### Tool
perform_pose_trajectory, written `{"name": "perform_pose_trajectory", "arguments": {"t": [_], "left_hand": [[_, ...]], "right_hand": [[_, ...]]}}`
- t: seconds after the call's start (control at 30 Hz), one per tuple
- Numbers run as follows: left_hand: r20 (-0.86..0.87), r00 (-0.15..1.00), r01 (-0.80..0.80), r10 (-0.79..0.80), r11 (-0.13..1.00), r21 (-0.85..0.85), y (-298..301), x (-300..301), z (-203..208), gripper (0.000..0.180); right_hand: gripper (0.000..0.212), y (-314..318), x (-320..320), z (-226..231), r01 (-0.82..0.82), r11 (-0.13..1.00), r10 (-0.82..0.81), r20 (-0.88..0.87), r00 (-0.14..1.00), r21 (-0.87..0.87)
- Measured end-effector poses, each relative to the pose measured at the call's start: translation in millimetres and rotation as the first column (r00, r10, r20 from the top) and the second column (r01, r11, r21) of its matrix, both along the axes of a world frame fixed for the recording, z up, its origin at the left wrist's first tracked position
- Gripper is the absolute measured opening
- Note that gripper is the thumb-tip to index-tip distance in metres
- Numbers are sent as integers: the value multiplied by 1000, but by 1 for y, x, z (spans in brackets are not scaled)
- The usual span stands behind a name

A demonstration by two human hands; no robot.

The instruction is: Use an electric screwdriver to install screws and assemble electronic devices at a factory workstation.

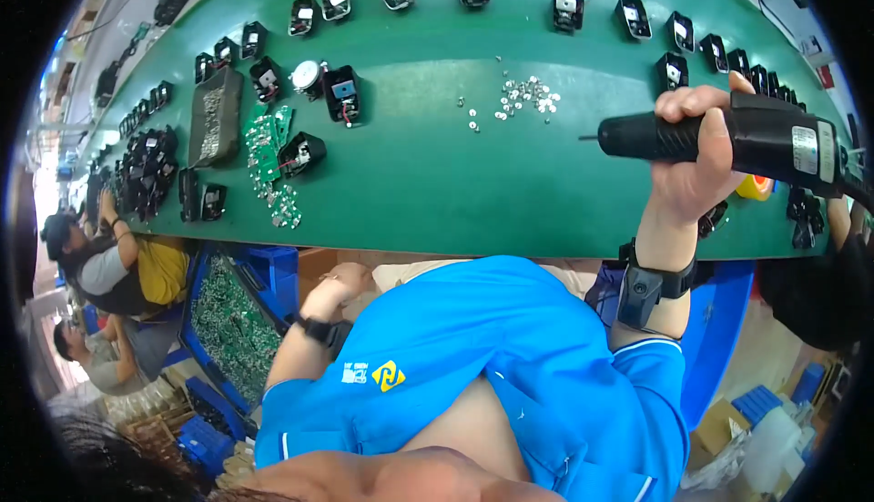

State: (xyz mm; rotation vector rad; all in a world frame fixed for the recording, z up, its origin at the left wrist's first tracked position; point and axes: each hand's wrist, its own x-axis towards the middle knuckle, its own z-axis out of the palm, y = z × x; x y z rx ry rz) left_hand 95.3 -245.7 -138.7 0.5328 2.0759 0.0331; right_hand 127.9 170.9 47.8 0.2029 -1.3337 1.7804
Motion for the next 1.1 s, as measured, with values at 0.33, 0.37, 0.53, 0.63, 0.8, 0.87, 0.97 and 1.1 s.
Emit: {"name": "perform_pose_trajectory", "arguments": {"t": [0.33, 0.37, 0.53, 0.63, 0.8, 0.87, 0.97, 1.1], "left_hand": [[-729, 671, 522, 140, 609, 598, 183, -89, 131, 21], [-730, 665, 524, 159, 597, 608, 196, -102, 126, 22], [-682, 725, 509, 98, 591, 626, 213, -122, 104, 20], [-693, 715, 546, 92, 546, 636, 216, -122, 98, 14], [-678, 722, 536, 138, 507, 675, 221, -122, 98, 13], [-621, 768, 473, 158, 514, 716, 225, -125, 102, 15], [-444, 842, 290, 308, 434, 853, 231, -127, 102, 13], [-193, 909, 30, 369, 404, 914, 251, -127, 122, 11]], "right_hand": [[32, -1, 12, -6, 49, 989, -58, -62, 996, -140], [32, 3, 10, -8, 63, 984, -71, -43, 997, -166], [34, 15, 1, -12, 92, 981, -92, 7, 996, -169], [34, 23, -9, -15, 87, 982, -85, 19, 996, -169], [35, 29, -33, -15, 97, 977, -90, 45, 995, -189], [35, 30, -44, -13, 99, 976, -87, 69, 994, -192], [36, 32, -57, -13, 103, 974, -89, 78, 993, -204], [36, 40, -67, -14, 108, 970, -93, 77, 993, -216]]}}
